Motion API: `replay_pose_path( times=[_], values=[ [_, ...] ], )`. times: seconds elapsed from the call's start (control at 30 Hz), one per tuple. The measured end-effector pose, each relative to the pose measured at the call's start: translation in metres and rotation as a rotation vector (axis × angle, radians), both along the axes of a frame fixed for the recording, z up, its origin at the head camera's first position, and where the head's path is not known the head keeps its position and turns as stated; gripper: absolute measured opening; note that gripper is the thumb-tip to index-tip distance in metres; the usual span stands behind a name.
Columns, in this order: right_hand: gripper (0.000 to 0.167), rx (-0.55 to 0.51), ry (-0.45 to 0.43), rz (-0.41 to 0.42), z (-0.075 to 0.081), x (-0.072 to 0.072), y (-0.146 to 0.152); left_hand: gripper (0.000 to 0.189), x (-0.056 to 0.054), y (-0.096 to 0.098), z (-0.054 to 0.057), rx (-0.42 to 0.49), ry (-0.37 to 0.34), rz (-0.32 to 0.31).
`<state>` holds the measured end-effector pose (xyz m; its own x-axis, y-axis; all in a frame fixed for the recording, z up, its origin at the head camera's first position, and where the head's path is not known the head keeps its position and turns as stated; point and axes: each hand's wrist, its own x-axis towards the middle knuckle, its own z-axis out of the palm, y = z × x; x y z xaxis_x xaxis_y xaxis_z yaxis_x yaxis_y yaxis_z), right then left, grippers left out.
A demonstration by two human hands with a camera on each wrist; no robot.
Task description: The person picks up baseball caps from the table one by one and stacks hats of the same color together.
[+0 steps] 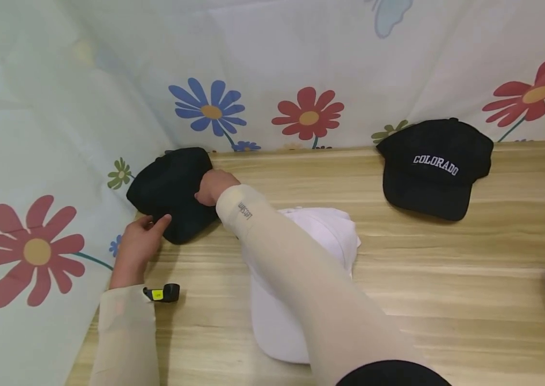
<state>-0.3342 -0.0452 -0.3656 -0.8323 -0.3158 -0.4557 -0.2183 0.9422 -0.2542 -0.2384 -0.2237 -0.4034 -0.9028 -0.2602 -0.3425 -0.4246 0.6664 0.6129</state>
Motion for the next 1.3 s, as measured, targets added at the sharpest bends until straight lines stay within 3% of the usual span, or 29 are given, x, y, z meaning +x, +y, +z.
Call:
replay_pose_path(
  times=[0.2,0.3,0.53,0.73,1.0,1.3],
  values=[
    [0.058,-0.079,-0.003,-0.015,0.001,-0.001,0.004,0.084,0.0,-0.002,-0.004,0.095,0.039,0.075],
    [0.05,-0.143,-0.004,-0.046,0.001,-0.002,0.009,0.083,0.0,-0.003,-0.006,0.185,0.065,0.13],
    [0.057,-0.253,-0.046,-0.126,-0.002,-0.004,0.02,0.077,0.0,-0.007,-0.012,0.383,0.106,0.261],
    [0.06,-0.363,-0.131,-0.273,-0.003,-0.005,0.022,0.068,-0.003,-0.009,-0.017,0.521,0.186,0.298],
    [0.044,-0.327,-0.083,-0.247,0.008,-0.001,0.021,0.066,0.001,-0.009,-0.013,0.516,0.186,0.279],
    [0.038,-0.265,-0.013,-0.238,0.036,0.006,0.022,0.064,0.009,-0.002,0.003,0.371,0.23,0.259]
  ],
)
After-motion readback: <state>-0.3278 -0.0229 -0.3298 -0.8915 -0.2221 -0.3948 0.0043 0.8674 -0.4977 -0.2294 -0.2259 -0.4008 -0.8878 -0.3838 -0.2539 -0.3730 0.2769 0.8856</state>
